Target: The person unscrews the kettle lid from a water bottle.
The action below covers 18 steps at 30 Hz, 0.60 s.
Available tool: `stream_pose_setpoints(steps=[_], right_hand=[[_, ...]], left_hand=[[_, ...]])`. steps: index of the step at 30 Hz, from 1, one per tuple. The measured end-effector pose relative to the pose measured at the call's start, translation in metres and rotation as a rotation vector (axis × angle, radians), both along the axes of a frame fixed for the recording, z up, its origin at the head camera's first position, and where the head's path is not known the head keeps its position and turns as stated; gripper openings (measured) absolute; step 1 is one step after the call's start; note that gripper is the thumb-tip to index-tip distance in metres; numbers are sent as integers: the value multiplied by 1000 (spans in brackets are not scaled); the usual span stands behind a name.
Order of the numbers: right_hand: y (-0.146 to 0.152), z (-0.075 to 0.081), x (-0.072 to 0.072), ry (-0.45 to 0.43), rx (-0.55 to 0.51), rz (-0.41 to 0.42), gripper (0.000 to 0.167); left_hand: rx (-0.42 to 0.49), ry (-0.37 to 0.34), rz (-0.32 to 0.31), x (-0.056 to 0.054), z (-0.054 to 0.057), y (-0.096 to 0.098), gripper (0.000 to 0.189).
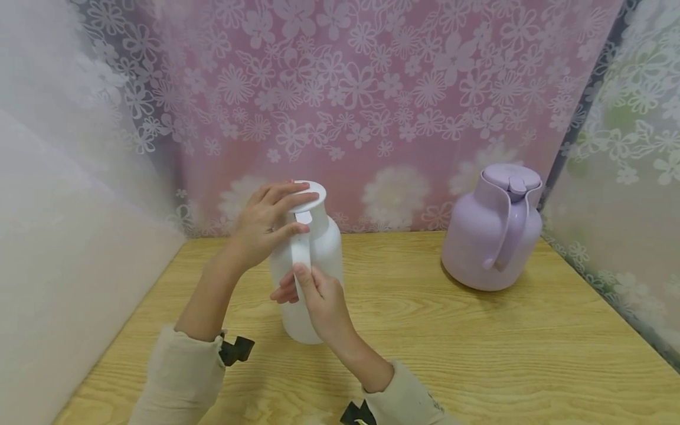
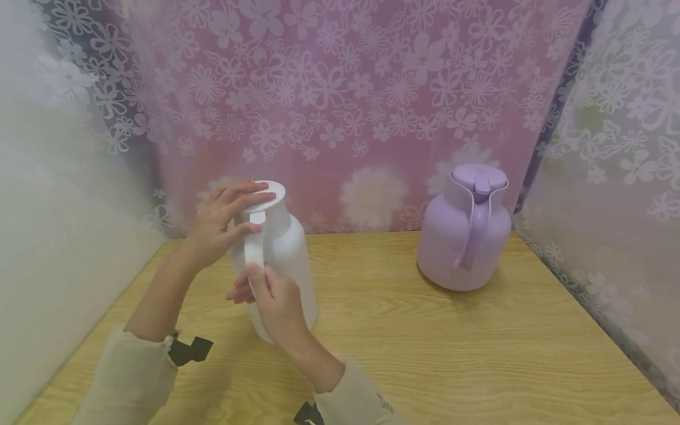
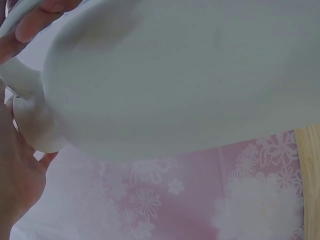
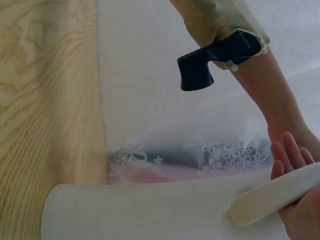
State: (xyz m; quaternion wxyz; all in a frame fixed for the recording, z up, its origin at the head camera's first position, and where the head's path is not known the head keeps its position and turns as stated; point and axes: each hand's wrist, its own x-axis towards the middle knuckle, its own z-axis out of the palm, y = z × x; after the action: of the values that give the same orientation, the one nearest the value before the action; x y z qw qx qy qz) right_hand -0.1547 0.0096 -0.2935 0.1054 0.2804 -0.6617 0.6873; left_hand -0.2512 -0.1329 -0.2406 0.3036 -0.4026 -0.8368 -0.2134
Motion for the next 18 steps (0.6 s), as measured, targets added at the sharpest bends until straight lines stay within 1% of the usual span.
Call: stream_pose_setpoints(steps=[5,9,12,14,18], right_hand=[[0,0,1,-4,-6,-1,31],[0,1,1,-5,-5,1,32],[0,0,1,-2,-5,0,31],[0,0,1,-1,-8,-2,31],[0,0,1,-6,-8,-6,31]], left_hand=[[-24,-1,49,3,1,3,68],[-35,3,99,6,2,6,71],[-34,-7,137,8,3,9,71],[-32,-16,153,10,4,10,68],[-32,-37,182,14,5,13,56]])
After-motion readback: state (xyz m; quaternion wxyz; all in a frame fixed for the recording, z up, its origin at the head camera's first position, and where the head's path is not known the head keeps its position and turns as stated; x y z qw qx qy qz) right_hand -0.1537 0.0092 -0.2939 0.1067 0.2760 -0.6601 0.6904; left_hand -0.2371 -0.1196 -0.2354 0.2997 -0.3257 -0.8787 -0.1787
